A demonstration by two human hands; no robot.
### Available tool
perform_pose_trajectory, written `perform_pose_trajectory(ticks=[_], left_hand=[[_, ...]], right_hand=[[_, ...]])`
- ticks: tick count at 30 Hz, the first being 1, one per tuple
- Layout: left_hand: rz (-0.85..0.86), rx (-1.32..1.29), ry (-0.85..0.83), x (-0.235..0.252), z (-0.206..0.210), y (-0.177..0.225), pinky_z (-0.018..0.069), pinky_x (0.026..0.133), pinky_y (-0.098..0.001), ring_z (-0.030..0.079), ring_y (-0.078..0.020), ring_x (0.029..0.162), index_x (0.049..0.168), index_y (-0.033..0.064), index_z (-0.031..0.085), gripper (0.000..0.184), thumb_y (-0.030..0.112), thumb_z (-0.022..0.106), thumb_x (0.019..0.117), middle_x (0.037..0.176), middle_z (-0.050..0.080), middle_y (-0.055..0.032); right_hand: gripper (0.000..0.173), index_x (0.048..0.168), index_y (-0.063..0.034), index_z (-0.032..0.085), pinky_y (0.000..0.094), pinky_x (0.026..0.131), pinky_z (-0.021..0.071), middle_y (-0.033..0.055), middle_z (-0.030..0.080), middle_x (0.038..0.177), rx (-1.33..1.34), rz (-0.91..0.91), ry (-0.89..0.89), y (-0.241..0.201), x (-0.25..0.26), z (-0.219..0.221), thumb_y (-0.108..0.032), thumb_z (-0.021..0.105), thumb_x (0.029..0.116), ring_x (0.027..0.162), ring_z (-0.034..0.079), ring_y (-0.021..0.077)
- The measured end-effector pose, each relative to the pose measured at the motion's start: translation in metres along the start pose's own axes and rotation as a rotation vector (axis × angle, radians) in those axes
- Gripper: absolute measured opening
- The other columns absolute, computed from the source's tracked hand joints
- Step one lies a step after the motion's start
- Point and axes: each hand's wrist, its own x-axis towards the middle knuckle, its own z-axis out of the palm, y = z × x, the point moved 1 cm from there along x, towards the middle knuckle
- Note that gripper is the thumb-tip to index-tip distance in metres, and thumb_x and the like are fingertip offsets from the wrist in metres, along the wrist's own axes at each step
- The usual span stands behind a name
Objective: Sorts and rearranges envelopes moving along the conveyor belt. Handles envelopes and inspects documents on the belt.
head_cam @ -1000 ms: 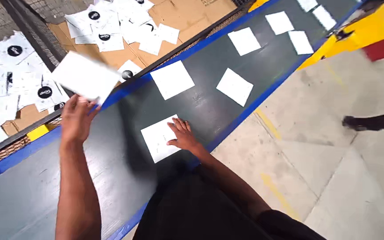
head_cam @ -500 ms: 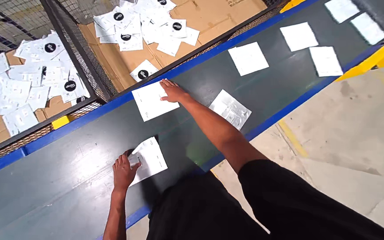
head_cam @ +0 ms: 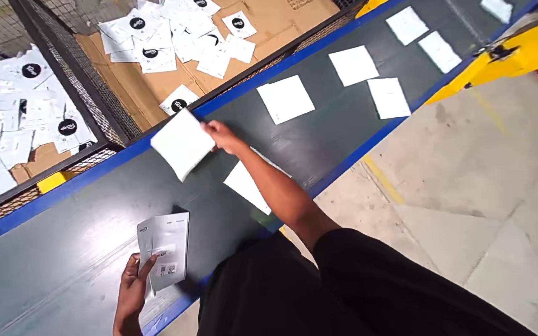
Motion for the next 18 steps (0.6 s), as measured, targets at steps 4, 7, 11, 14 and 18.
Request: perform_pose_trajectory(ticks=[4, 7, 11, 14, 18], left_hand=[[-0.04, -0.147, 0.124, 0.01, 0.03, 0.016, 0.0622, 0.087, -0.0324, 0.071, -0.011, 0.099, 0.138, 0.0022, 0.049, 0.045, 0.002, 0.063, 0.0948, 0.114, 0.071, -0.005], [-0.119, -0.151, 0.135, 0.013, 0.059, 0.017, 0.0629, 0.074, -0.0292, 0.071, -0.0077, 0.081, 0.121, 0.0028, 0.057, 0.028, 0.009, 0.061, 0.0937, 0.093, 0.073, -0.0005], [-0.023, 0.174, -0.012, 0.024, 0.116, 0.005, 0.0621, 0.087, -0.0385, 0.073, -0.0163, 0.093, 0.13, 0.0005, 0.062, 0.043, 0.021, 0.073, 0.094, 0.105, 0.074, -0.0107], [0.066, 0.599, -0.037, 0.038, 0.141, -0.003, 0.0549, 0.097, -0.0563, 0.069, -0.034, 0.11, 0.157, 0.005, 0.034, 0.097, 0.041, 0.084, 0.0826, 0.123, 0.068, -0.0226], [-0.004, 0.884, 0.004, 0.047, 0.135, 0.002, 0.0436, 0.108, -0.0655, 0.053, -0.0472, 0.131, 0.16, 0.0048, 0.029, 0.121, 0.056, 0.091, 0.0683, 0.142, 0.054, -0.0299]], right_hand=[[0.055, 0.142, -0.0104, 0.05, 0.0463, 0.078, 0.0625, 0.0146, 0.068, 0.125, -0.237, -0.152, 0.438, 0.0, 0.008, -0.085, -0.044, 0.063, 0.1009, 0.098, 0.072, 0.0269], [0.075, 0.152, -0.0038, 0.045, 0.0538, 0.112, 0.0456, 0.0218, 0.048, 0.152, -0.731, -0.213, 0.439, 0.016, 0.003, -0.162, -0.029, 0.077, 0.089, 0.136, 0.052, 0.0364], [0.111, 0.159, -0.0041, 0.033, 0.059, 0.122, 0.0315, 0.0251, 0.027, 0.165, -0.972, -0.108, 0.362, 0.03, 0.009, -0.235, -0.023, 0.093, 0.0682, 0.151, 0.03, 0.0441], [0.131, 0.164, -0.01, 0.023, 0.0556, 0.125, 0.0261, 0.0173, 0.019, 0.17, -1.11, -0.075, 0.249, 0.022, 0.02, -0.242, -0.033, 0.098, 0.0597, 0.156, 0.02, 0.0406], [0.137, 0.165, -0.0147, 0.021, 0.0663, 0.116, 0.0338, 0.0161, 0.028, 0.167, -1.231, -0.046, 0.073, 0.017, 0.023, -0.201, -0.042, 0.1, 0.0553, 0.151, 0.03, 0.0419]])
